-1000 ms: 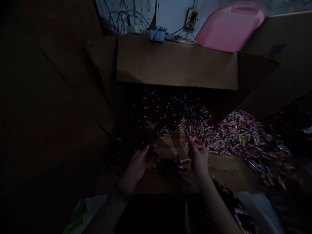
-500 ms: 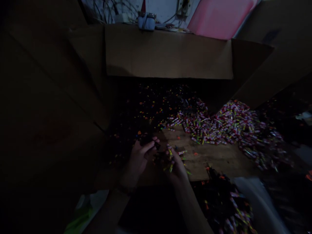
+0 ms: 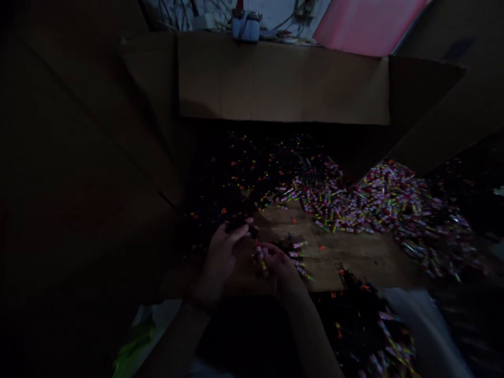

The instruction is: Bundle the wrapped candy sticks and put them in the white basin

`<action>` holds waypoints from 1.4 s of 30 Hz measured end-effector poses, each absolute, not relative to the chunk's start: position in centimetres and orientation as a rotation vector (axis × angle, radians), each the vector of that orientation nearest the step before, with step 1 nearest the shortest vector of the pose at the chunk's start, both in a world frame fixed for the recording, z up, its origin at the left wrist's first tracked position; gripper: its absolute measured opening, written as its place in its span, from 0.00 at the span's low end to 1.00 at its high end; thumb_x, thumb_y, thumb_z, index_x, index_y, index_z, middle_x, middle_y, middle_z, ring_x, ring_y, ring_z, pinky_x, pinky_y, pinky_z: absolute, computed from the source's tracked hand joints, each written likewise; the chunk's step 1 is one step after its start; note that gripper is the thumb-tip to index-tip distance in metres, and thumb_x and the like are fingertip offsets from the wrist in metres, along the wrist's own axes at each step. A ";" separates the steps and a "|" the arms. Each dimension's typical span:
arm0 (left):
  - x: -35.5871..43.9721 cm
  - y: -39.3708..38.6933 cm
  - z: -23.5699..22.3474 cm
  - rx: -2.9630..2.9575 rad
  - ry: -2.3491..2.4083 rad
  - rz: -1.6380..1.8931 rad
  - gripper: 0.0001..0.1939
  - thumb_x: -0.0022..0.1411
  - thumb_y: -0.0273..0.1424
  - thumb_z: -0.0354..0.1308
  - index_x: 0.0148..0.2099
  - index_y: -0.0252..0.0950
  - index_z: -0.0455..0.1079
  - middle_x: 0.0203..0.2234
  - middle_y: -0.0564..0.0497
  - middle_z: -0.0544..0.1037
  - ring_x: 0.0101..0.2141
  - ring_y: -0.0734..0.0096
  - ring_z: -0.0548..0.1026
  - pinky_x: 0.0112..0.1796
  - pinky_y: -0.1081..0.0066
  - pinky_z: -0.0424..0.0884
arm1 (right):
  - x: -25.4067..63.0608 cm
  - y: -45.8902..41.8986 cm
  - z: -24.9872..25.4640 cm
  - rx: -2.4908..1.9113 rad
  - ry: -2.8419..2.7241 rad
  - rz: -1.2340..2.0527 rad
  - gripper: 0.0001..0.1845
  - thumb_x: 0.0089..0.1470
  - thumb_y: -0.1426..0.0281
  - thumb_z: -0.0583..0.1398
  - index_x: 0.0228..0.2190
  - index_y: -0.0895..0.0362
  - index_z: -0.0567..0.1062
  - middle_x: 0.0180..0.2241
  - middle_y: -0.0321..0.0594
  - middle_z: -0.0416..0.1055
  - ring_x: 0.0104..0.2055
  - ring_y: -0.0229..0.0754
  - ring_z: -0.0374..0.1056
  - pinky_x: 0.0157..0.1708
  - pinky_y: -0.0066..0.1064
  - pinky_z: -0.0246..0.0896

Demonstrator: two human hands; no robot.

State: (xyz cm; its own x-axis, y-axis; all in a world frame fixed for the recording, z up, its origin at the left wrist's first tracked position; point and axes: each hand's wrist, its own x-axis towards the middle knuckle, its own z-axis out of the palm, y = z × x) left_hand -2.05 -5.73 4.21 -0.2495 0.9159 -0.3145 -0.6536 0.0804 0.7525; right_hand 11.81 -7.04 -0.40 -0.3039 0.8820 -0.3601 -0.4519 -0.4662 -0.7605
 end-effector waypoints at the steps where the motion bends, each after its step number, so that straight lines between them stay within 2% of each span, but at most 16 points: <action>1: -2.0 -5.8 4.3 0.365 1.006 1.528 0.16 0.46 0.25 0.66 0.39 0.32 0.68 0.35 0.49 0.79 0.30 0.75 0.76 0.31 0.76 0.73 | 12.0 -7.1 -0.1 -0.989 -0.738 1.874 0.17 0.41 0.66 0.69 0.37 0.53 0.78 0.33 0.38 0.77 0.33 0.37 0.72 0.32 0.24 0.67; 6: -1.8 -6.4 4.8 0.409 0.995 1.465 0.17 0.47 0.27 0.67 0.39 0.33 0.66 0.33 0.47 0.80 0.31 0.70 0.78 0.32 0.73 0.74 | 13.3 -7.1 1.9 -1.037 -1.032 1.730 0.22 0.39 0.65 0.70 0.40 0.51 0.75 0.34 0.37 0.77 0.35 0.40 0.72 0.36 0.28 0.65; 9: -1.8 -6.9 5.2 0.443 0.974 1.434 0.17 0.47 0.28 0.67 0.39 0.33 0.66 0.32 0.47 0.81 0.31 0.67 0.79 0.32 0.72 0.75 | 14.2 -6.8 2.9 -1.098 -1.207 1.670 0.22 0.40 0.65 0.69 0.40 0.52 0.75 0.32 0.36 0.76 0.33 0.40 0.71 0.33 0.28 0.65; 14: -2.1 -7.4 5.8 0.547 0.992 1.428 0.17 0.48 0.29 0.67 0.39 0.33 0.67 0.33 0.47 0.81 0.32 0.67 0.79 0.31 0.74 0.74 | 14.7 -6.6 3.8 -1.143 -1.375 1.567 0.20 0.42 0.65 0.68 0.39 0.52 0.74 0.33 0.37 0.76 0.35 0.41 0.70 0.36 0.30 0.65; 26: -2.3 -7.6 5.2 0.690 1.121 1.345 0.13 0.51 0.30 0.64 0.38 0.34 0.68 0.33 0.47 0.81 0.36 0.66 0.78 0.39 0.69 0.72 | 14.8 -7.2 5.2 -1.197 -1.498 1.546 0.20 0.42 0.66 0.68 0.40 0.51 0.73 0.34 0.36 0.76 0.34 0.40 0.72 0.32 0.28 0.67; 34: -2.7 -7.7 5.7 0.710 1.192 1.257 0.15 0.50 0.31 0.64 0.39 0.34 0.66 0.33 0.48 0.80 0.36 0.67 0.78 0.39 0.68 0.71 | 14.8 -7.7 6.1 -1.247 -1.489 1.421 0.17 0.45 0.62 0.66 0.37 0.54 0.70 0.35 0.40 0.75 0.36 0.42 0.72 0.37 0.30 0.67; 37: -3.1 -7.6 5.1 0.720 1.117 1.242 0.19 0.48 0.30 0.67 0.41 0.34 0.64 0.35 0.48 0.79 0.36 0.66 0.77 0.39 0.68 0.72 | 14.5 -7.9 6.1 -1.257 -1.440 1.378 0.16 0.45 0.61 0.66 0.35 0.54 0.71 0.33 0.39 0.76 0.35 0.42 0.72 0.35 0.29 0.67; 40: -3.7 -7.5 4.0 0.784 0.893 1.189 0.31 0.40 0.23 0.71 0.46 0.36 0.61 0.41 0.47 0.78 0.39 0.64 0.77 0.39 0.67 0.73 | 14.4 -7.9 5.5 -1.281 -1.291 1.420 0.19 0.41 0.60 0.69 0.33 0.55 0.72 0.31 0.37 0.75 0.34 0.41 0.72 0.35 0.29 0.66; 42: -3.9 -7.4 3.5 0.816 0.787 1.165 0.39 0.38 0.20 0.71 0.51 0.38 0.57 0.45 0.46 0.76 0.42 0.62 0.76 0.40 0.66 0.73 | 14.5 -7.9 5.0 -1.296 -1.198 1.477 0.20 0.37 0.60 0.70 0.32 0.55 0.73 0.30 0.37 0.75 0.33 0.41 0.72 0.35 0.29 0.66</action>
State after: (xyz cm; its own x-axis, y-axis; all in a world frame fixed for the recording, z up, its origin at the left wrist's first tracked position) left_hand -3.92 -7.39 3.53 0.2112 0.9720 -0.1035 -0.4594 0.1922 0.8672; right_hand 14.47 -7.88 5.00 -0.1390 0.9667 -0.2148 0.0106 -0.2155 -0.9765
